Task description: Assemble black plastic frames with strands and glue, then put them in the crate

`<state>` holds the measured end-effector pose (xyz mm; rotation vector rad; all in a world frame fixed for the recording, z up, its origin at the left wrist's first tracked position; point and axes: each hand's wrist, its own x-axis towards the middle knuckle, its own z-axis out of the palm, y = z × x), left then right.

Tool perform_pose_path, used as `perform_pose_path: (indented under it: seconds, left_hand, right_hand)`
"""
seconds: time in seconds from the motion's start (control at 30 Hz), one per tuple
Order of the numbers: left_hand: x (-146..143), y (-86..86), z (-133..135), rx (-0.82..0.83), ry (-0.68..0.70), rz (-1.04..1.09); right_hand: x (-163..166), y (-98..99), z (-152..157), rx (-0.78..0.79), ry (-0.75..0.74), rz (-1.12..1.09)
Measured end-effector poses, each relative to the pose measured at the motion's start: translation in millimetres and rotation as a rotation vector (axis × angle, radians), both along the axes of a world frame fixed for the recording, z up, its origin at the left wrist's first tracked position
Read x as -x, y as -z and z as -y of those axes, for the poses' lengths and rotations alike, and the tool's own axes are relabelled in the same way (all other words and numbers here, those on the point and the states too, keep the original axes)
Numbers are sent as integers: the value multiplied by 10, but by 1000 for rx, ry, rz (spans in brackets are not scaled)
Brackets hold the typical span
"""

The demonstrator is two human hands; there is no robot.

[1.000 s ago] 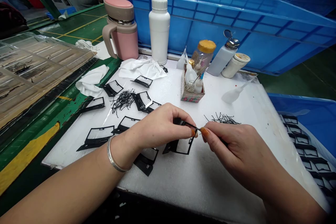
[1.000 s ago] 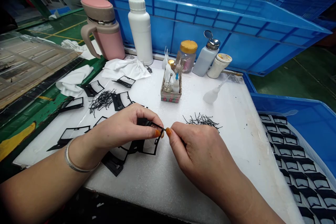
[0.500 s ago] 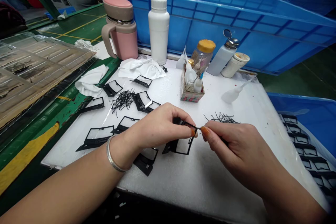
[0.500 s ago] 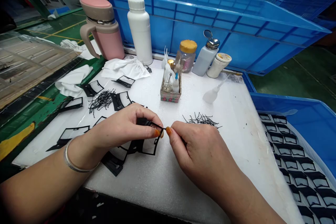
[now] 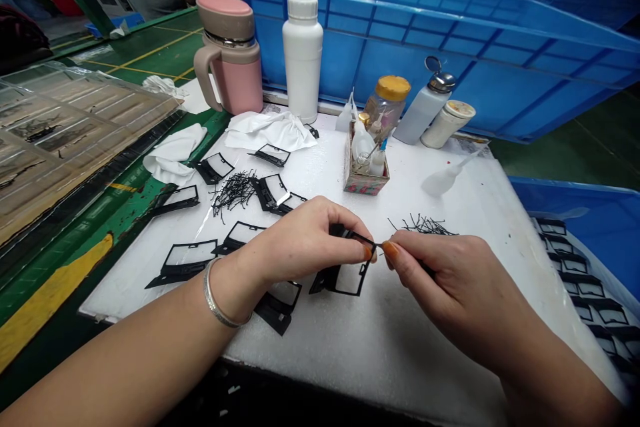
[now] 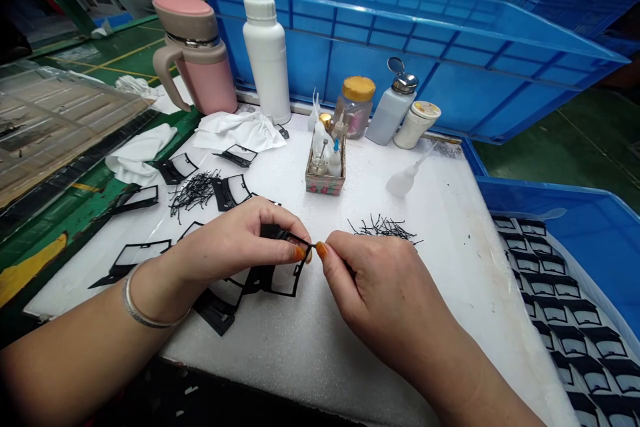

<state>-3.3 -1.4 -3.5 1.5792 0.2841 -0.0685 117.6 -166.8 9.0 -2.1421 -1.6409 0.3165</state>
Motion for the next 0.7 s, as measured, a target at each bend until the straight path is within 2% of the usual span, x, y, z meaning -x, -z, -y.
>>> perform_pose_path:
  seconds: [0.7]
  left_hand:
    - [6,7,2,-15,0,-5]
  right_hand:
    - [3,11,9,-8,-10,3]
